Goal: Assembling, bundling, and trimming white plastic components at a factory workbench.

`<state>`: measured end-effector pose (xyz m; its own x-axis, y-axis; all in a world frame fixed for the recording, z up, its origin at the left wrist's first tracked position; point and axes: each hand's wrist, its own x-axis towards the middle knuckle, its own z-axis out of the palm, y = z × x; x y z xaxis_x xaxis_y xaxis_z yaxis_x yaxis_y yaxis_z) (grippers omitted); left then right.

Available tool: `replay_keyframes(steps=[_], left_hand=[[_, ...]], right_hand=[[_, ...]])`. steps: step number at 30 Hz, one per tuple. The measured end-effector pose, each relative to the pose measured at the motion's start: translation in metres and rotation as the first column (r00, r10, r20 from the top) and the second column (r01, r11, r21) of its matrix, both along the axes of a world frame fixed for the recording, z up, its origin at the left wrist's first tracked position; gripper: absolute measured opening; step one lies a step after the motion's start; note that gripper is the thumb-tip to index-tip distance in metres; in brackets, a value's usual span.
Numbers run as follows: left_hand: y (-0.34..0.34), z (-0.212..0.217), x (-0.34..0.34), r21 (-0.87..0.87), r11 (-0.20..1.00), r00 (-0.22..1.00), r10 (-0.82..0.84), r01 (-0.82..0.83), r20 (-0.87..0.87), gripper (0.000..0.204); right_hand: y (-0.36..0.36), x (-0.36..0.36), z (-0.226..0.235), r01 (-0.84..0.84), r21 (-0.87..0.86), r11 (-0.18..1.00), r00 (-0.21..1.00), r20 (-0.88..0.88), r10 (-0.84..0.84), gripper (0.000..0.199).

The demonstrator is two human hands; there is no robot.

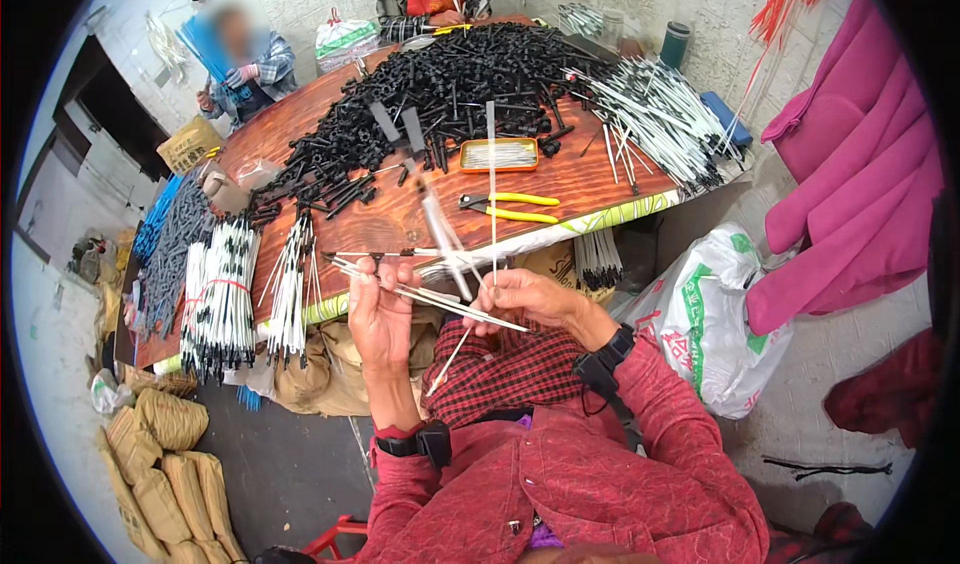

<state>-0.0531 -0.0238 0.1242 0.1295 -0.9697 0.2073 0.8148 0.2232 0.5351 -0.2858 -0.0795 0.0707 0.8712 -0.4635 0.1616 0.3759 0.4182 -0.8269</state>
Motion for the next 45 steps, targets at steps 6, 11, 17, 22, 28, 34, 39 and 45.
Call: replay_keyframes(steps=[6, 11, 17, 22, 28, 34, 39, 45], left_hand=[[0.000, -0.010, 0.026, -0.034, 0.982, 0.925, -0.184, 0.183, -0.333, 0.014], [0.004, -0.001, 0.017, -0.065, 0.947, 0.874, -0.316, 0.315, -0.370, 0.016], [0.005, -0.006, 0.023, 0.012, 0.993, 0.983, -0.117, 0.120, -0.139, 0.015], [-0.005, -0.021, 0.040, -0.132, 0.951, 0.884, -0.309, 0.280, -0.351, 0.015], [0.000, -0.018, 0.053, -0.109, 0.943, 0.890, -0.333, 0.315, -0.310, 0.008], [0.021, 0.023, -0.033, -0.030, 0.994, 0.985, 0.107, -0.104, 0.138, 0.007], [0.031, 0.031, -0.060, -0.172, 0.939, 0.865, 0.341, -0.297, 0.367, 0.013], [0.031, 0.028, -0.051, -0.197, 0.963, 0.945, 0.227, -0.182, 0.235, 0.015]], right_hand=[[0.013, 0.001, -0.003, 0.164, -0.015, 0.986, 0.980, -0.113, -0.165, 0.023], [0.013, 0.001, -0.007, 0.132, -0.155, 0.979, 0.984, -0.098, -0.148, 0.023], [0.010, -0.019, -0.006, 0.082, 0.091, 0.992, 0.997, 0.007, -0.083, 0.019], [0.016, -0.018, -0.005, 0.071, 0.211, 0.975, 0.947, 0.292, -0.132, 0.015], [0.026, -0.018, 0.010, 0.127, 0.343, 0.931, 0.875, 0.403, -0.268, 0.010], [0.034, 0.035, 0.030, 0.365, 0.490, 0.792, 0.726, 0.383, -0.571, 0.007], [0.046, 0.055, 0.037, 0.398, 0.526, 0.752, 0.694, 0.364, -0.622, 0.008], [0.067, 0.058, 0.020, 0.433, 0.436, 0.789, 0.784, 0.250, -0.569, 0.012]])
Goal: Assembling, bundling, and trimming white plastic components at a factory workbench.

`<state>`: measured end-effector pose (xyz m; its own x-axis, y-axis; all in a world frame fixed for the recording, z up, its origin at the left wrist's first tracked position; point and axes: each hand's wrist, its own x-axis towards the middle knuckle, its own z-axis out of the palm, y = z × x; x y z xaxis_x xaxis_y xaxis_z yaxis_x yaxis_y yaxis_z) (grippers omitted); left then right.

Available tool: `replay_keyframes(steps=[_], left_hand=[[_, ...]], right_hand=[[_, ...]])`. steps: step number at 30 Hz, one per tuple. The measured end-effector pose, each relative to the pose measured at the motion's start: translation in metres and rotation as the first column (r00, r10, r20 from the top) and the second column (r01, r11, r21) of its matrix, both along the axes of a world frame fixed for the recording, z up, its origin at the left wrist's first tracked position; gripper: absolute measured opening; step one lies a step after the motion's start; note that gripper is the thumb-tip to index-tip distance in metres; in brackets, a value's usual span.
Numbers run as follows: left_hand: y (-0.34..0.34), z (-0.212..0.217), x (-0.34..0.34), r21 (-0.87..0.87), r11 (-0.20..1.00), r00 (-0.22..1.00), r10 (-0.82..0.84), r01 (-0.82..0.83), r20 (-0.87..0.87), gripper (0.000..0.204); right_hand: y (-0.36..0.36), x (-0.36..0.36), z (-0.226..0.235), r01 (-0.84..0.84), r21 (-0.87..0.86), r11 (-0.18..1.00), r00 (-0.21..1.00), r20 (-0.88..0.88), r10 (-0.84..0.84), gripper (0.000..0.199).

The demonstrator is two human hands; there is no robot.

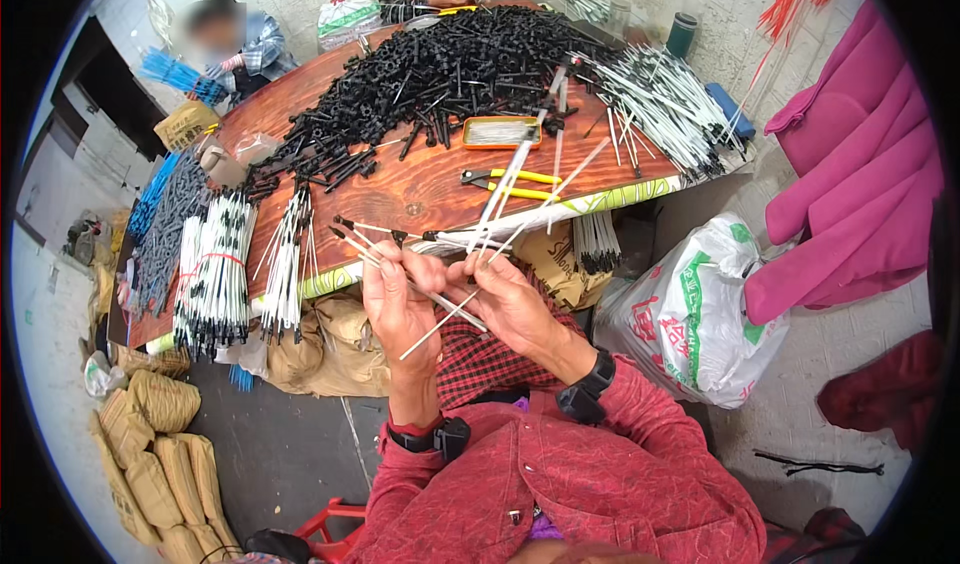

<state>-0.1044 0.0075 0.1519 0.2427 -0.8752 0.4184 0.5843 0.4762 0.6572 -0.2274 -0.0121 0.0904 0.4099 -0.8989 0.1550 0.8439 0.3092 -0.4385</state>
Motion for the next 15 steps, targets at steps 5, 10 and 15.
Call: replay_keyframes(steps=[5, 10, 15], left_hand=[[0.001, 0.005, 0.025, 0.066, 0.974, 0.973, -0.210, 0.217, -0.092, 0.013], [0.003, 0.006, 0.032, 0.144, 0.969, 0.976, -0.186, 0.201, -0.113, 0.012], [0.003, -0.015, 0.032, 0.241, 0.970, 0.995, 0.020, -0.043, 0.095, 0.013]], right_hand=[[0.004, -0.011, -0.006, -0.250, 0.086, 0.965, 0.945, -0.198, 0.262, 0.014], [0.017, -0.007, 0.001, -0.262, 0.067, 0.963, 0.954, -0.130, 0.269, 0.016], [0.010, -0.013, 0.001, -0.149, -0.120, 0.982, 0.902, -0.423, 0.085, 0.017]])
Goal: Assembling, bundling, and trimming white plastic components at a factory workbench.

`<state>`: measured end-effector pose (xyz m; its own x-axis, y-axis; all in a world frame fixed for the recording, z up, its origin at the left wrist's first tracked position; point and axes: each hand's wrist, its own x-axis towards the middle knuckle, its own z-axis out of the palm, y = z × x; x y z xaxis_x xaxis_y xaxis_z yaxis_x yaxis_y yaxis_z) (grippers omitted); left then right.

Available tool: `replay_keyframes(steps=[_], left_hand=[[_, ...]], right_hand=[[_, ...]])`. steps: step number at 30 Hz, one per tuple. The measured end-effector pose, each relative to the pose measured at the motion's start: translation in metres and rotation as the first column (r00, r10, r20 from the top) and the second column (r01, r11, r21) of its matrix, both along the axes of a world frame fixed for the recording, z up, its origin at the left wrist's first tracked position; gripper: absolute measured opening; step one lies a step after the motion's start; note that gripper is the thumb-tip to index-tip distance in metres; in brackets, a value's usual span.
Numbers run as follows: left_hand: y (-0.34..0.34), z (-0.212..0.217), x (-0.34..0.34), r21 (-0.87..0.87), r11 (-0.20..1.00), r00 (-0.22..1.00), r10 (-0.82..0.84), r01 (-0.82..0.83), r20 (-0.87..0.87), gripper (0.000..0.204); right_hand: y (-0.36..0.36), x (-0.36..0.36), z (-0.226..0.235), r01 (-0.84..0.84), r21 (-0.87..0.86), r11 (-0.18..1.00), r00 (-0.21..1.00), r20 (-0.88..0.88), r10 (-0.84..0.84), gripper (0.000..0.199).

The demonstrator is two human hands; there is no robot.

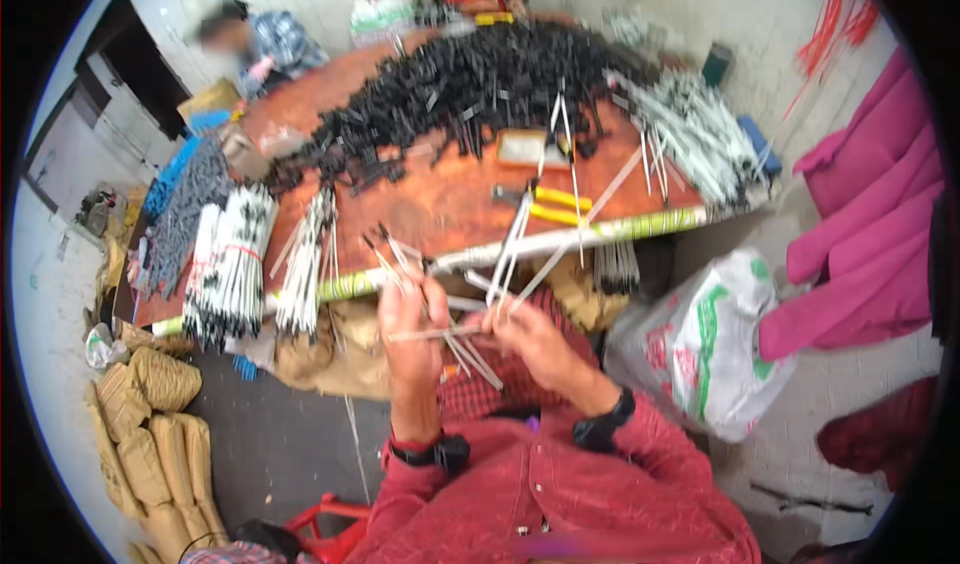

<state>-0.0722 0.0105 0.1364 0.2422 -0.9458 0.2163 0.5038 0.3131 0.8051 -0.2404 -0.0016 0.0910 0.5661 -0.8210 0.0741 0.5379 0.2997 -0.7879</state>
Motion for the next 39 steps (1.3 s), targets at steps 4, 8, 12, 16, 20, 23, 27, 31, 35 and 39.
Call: replay_keyframes(steps=[4, 8, 12, 16, 20, 23, 27, 31, 35, 39], left_hand=[[0.002, -0.001, -0.012, -0.020, 0.997, 0.987, 0.072, -0.070, 0.146, 0.015], [0.005, 0.005, -0.033, -0.075, 0.994, 0.993, 0.085, -0.078, 0.086, 0.017], [-0.001, -0.002, -0.042, -0.122, 0.986, 0.979, 0.128, -0.109, 0.160, 0.016], [-0.008, -0.014, -0.037, -0.182, 0.982, 0.975, 0.091, -0.054, 0.202, 0.015], [-0.004, -0.006, -0.026, -0.105, 0.992, 0.998, -0.064, 0.064, 0.002, 0.015], [-0.004, -0.002, -0.009, -0.049, 0.994, 0.995, -0.096, 0.096, 0.006, 0.017], [-0.013, 0.001, 0.004, 0.034, 0.984, 0.984, -0.176, 0.177, -0.036, 0.017], [-0.025, -0.008, 0.006, 0.047, 0.978, 0.972, -0.196, 0.203, -0.127, 0.015], [-0.036, -0.013, -0.003, 0.033, 0.984, 0.964, -0.165, 0.176, -0.210, 0.014], [-0.048, -0.030, 0.005, 0.044, 0.982, 0.950, -0.164, 0.181, -0.266, 0.013]], right_hand=[[-0.003, -0.003, -0.006, -0.022, 0.027, 0.999, 0.999, -0.026, 0.023, 0.015], [-0.008, 0.001, -0.013, -0.073, 0.155, 0.985, 0.975, 0.218, 0.038, 0.015], [-0.007, 0.008, -0.018, -0.008, 0.240, 0.971, 0.965, 0.255, -0.055, 0.017], [-0.005, 0.013, -0.021, -0.022, 0.312, 0.950, 0.969, 0.240, -0.056, 0.018], [-0.006, 0.004, -0.009, -0.088, 0.267, 0.960, 0.993, 0.095, 0.065, 0.019], [-0.015, -0.012, -0.001, -0.073, 0.149, 0.986, 0.957, -0.269, 0.111, 0.019], [-0.024, -0.042, -0.034, 0.114, -0.239, 0.964, 0.884, -0.420, -0.208, 0.021], [-0.019, -0.059, -0.025, 0.058, -0.133, 0.989, 0.886, -0.449, -0.112, 0.026], [-0.025, -0.068, -0.045, 0.175, -0.158, 0.972, 0.829, -0.510, -0.231, 0.037], [-0.035, -0.075, -0.052, 0.218, -0.010, 0.976, 0.857, -0.477, -0.196, 0.043]])
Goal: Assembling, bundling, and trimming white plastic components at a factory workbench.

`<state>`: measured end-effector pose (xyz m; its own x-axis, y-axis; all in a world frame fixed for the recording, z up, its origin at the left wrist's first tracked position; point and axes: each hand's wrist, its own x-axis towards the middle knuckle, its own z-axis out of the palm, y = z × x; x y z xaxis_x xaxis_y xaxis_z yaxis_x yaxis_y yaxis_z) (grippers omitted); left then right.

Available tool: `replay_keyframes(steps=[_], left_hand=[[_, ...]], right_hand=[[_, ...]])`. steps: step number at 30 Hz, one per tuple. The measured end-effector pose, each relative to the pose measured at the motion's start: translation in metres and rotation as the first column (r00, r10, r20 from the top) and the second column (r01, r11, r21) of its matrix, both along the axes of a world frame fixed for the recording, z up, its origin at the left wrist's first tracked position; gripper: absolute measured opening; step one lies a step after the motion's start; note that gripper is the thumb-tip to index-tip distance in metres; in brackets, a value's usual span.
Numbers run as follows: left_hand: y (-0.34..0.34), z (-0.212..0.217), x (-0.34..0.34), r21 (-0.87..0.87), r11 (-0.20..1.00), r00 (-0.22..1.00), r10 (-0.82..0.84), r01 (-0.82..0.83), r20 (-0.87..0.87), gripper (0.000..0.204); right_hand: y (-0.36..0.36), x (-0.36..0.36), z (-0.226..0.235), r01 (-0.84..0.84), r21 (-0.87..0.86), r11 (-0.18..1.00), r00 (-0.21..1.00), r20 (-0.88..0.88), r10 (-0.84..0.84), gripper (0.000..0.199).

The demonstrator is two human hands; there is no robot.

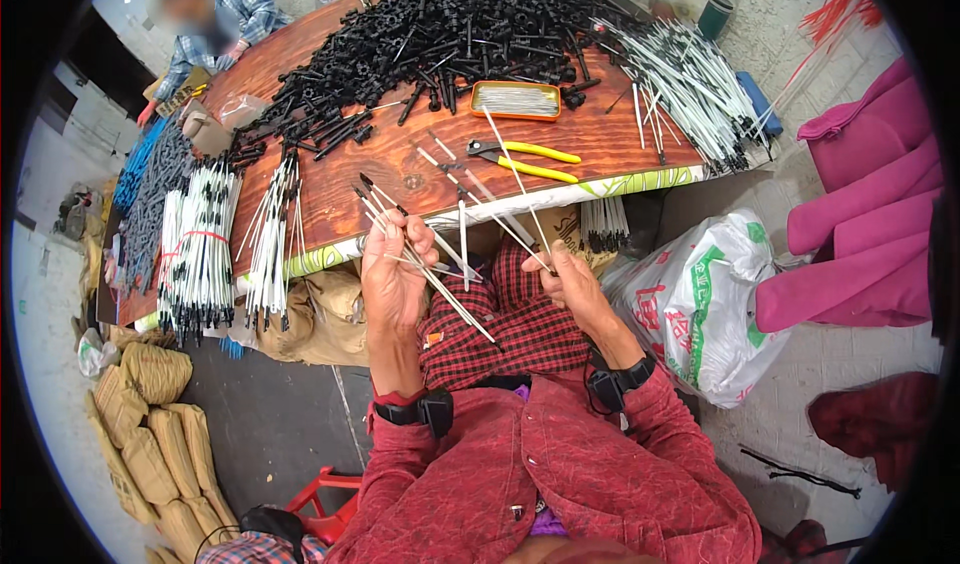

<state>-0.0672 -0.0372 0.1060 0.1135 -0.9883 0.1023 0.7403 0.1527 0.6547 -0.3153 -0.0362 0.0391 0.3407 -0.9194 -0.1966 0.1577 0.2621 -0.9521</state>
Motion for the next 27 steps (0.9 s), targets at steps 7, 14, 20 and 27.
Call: replay_keyframes(steps=[7, 14, 20, 27], left_hand=[[-0.014, -0.024, 0.023, -0.036, 0.991, 0.974, -0.136, 0.132, -0.179, 0.010], [-0.004, -0.005, 0.022, -0.068, 0.979, 0.963, -0.201, 0.191, -0.182, 0.011], [-0.001, 0.004, 0.018, -0.026, 0.990, 0.981, -0.140, 0.137, -0.133, 0.012], [-0.004, -0.008, 0.014, 0.005, 0.998, 0.996, -0.060, 0.060, -0.066, 0.013]], right_hand=[[-0.010, -0.007, -0.016, -0.279, 0.380, 0.882, 0.853, 0.520, 0.046, 0.035], [-0.002, -0.007, -0.008, -0.331, 0.131, 0.935, 0.805, 0.557, 0.207, 0.026], [0.006, -0.007, 0.011, -0.313, 0.019, 0.950, 0.848, 0.456, 0.270, 0.023], [0.010, -0.002, 0.014, -0.275, -0.025, 0.961, 0.916, 0.298, 0.270, 0.018]])
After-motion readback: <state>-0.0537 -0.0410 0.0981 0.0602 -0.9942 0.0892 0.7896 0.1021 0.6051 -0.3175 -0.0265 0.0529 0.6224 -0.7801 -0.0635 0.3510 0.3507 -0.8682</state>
